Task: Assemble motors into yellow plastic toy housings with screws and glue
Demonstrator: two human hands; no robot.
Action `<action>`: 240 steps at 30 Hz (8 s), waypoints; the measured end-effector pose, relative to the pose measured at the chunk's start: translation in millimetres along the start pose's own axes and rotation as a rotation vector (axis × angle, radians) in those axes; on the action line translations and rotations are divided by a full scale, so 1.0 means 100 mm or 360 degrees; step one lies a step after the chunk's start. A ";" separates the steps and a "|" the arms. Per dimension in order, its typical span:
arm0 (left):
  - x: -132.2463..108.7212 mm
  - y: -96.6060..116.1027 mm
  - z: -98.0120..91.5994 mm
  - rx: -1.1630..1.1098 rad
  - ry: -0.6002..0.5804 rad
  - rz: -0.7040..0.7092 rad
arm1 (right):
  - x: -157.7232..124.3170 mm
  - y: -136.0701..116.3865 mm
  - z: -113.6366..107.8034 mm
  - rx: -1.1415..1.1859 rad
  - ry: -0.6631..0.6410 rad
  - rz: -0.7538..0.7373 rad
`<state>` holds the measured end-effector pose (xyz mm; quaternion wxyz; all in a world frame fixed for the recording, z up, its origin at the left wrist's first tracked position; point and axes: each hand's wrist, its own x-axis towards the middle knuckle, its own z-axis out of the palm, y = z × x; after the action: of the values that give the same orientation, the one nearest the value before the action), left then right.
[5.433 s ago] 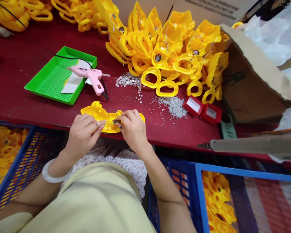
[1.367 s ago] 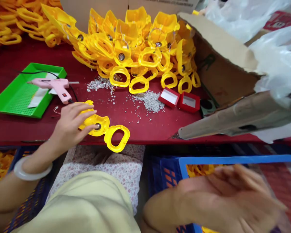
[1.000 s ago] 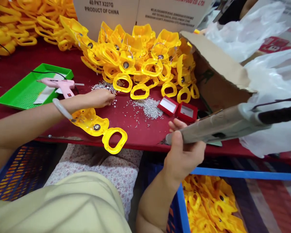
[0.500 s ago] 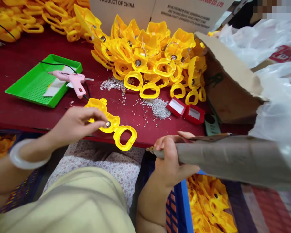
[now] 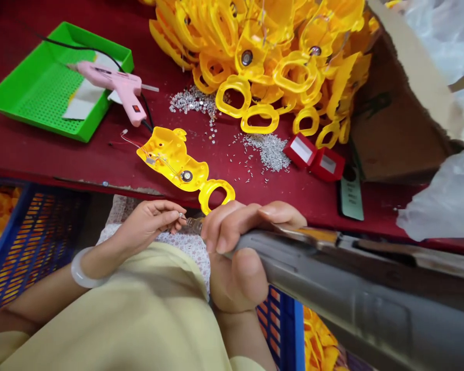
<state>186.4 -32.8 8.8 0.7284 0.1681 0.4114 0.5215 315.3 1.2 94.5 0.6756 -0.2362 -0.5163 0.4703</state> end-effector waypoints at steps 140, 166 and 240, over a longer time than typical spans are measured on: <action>0.00 -0.01 0.03 -0.0006 -0.0153 -0.0078 | -0.03 0.01 0.00 -0.0094 0.0099 -0.0052; 0.47 0.68 -0.01 0.2955 -0.0179 0.1615 | 0.47 0.59 -0.01 -0.0403 0.0106 -0.0387; 0.24 0.69 -0.43 0.2763 0.0570 0.1567 | 0.02 0.72 -1.07 -0.1980 -0.0539 -0.0181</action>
<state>112.4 8.1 19.4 -0.0139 0.7096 0.6364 0.3021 385.4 53.3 -0.2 0.3456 -0.4783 -0.8036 0.0776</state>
